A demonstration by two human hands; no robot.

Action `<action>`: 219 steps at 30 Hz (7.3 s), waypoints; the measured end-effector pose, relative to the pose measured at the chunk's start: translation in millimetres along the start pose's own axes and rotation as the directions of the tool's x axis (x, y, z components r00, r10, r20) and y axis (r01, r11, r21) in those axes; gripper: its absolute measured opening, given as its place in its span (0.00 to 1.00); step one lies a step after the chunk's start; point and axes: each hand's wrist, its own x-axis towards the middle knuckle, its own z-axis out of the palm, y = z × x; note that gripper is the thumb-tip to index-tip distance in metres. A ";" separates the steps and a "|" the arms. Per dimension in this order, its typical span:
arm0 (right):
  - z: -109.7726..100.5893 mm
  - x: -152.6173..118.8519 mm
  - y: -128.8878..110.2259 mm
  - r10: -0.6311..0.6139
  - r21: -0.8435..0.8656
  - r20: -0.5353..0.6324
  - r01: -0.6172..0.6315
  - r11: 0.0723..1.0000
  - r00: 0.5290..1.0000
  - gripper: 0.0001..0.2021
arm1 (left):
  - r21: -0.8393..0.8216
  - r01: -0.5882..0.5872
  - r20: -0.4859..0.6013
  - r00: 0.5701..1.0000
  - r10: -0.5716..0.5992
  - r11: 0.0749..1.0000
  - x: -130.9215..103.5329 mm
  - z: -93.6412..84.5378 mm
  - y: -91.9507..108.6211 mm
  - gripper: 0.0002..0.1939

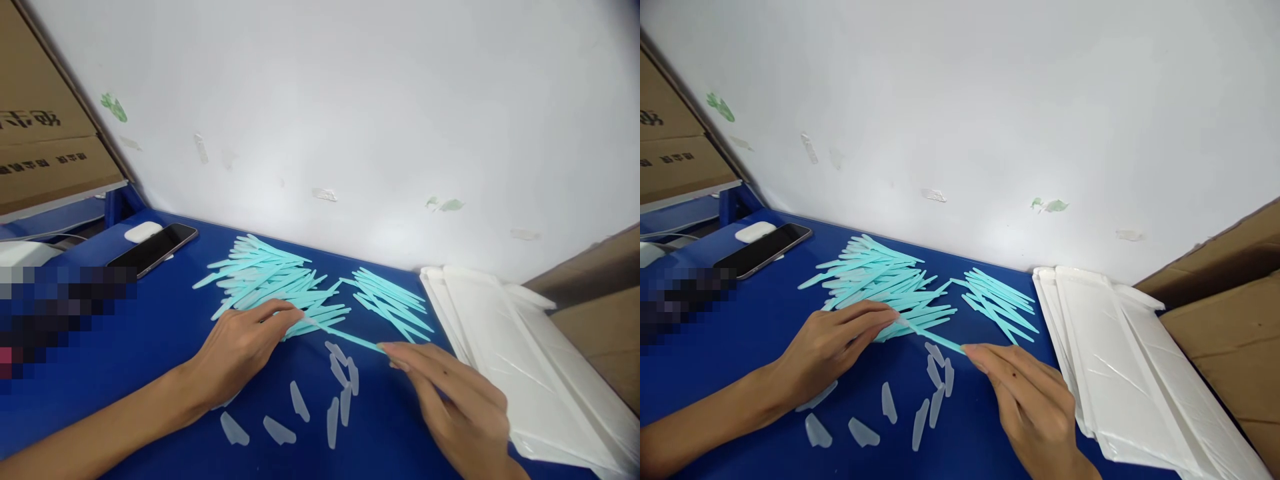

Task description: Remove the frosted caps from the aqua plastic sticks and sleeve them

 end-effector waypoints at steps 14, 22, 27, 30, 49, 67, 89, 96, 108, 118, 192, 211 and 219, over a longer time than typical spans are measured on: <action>3.2 2.0 -6.0 0.068 0.094 0.021 -0.069 0.993 0.997 0.23 | -0.127 -0.056 -0.039 0.998 0.051 0.990 2.2 0.8 6.7 0.12; 5.6 4.0 -14.1 0.101 0.187 0.036 -0.106 0.977 0.994 0.22 | -0.321 -0.078 -0.122 0.992 0.040 0.944 4.4 -3.6 11.4 0.16; 10.3 -0.5 -14.7 0.189 0.225 0.042 -0.194 0.955 0.981 0.22 | -0.377 -0.096 -0.136 0.990 0.047 0.921 4.4 -3.2 12.6 0.18; 12.1 -3.9 -13.0 0.228 0.228 0.049 -0.233 0.945 0.972 0.20 | -0.386 -0.085 -0.132 0.991 0.036 0.919 4.5 -3.4 14.2 0.17; 9.1 -3.5 -1.8 0.087 0.026 0.109 -0.090 0.996 0.990 0.08 | -0.230 -0.175 -0.095 0.983 0.157 0.957 4.0 -3.1 19.0 0.12; -0.8 -15.7 44.5 0.339 -0.617 0.196 -0.153 0.772 0.920 0.17 | 0.092 0.160 -0.014 0.987 -0.159 0.983 14.6 -9.6 -23.7 0.09; -2.7 -16.2 44.5 0.320 -0.667 0.271 -0.062 0.742 0.908 0.16 | -0.332 -0.001 0.566 0.800 0.200 0.943 7.5 -27.9 28.4 0.08; -5.3 -18.4 46.8 0.324 -0.673 0.263 -0.067 0.736 0.909 0.16 | -0.321 0.011 0.523 0.836 0.167 0.947 3.7 -19.4 28.2 0.06; -2.5 0.6 15.7 -0.124 -0.260 0.141 0.158 0.953 0.982 0.10 | -0.380 0.443 0.164 0.896 -0.413 0.812 9.2 -6.9 10.2 0.12; 0.6 -7.3 16.4 -0.026 -0.210 0.074 0.041 0.977 0.997 0.15 | -0.427 0.532 0.244 0.846 -0.474 0.731 9.8 -8.4 11.4 0.13; -6.3 -14.0 52.3 0.411 -0.560 0.312 -0.184 0.808 0.856 0.13 | -0.234 0.070 0.559 0.826 0.075 0.970 10.8 -30.5 18.9 0.05; -0.7 -9.5 27.1 0.282 -0.281 0.143 -0.234 0.931 0.949 0.06 | -0.321 0.128 0.677 0.724 0.133 0.938 4.7 -34.5 33.6 0.06; 0.7 -6.2 21.9 0.161 -0.232 0.199 -0.113 0.966 0.967 0.06 | -0.305 0.038 0.553 0.821 0.144 0.952 6.7 -24.9 23.9 0.07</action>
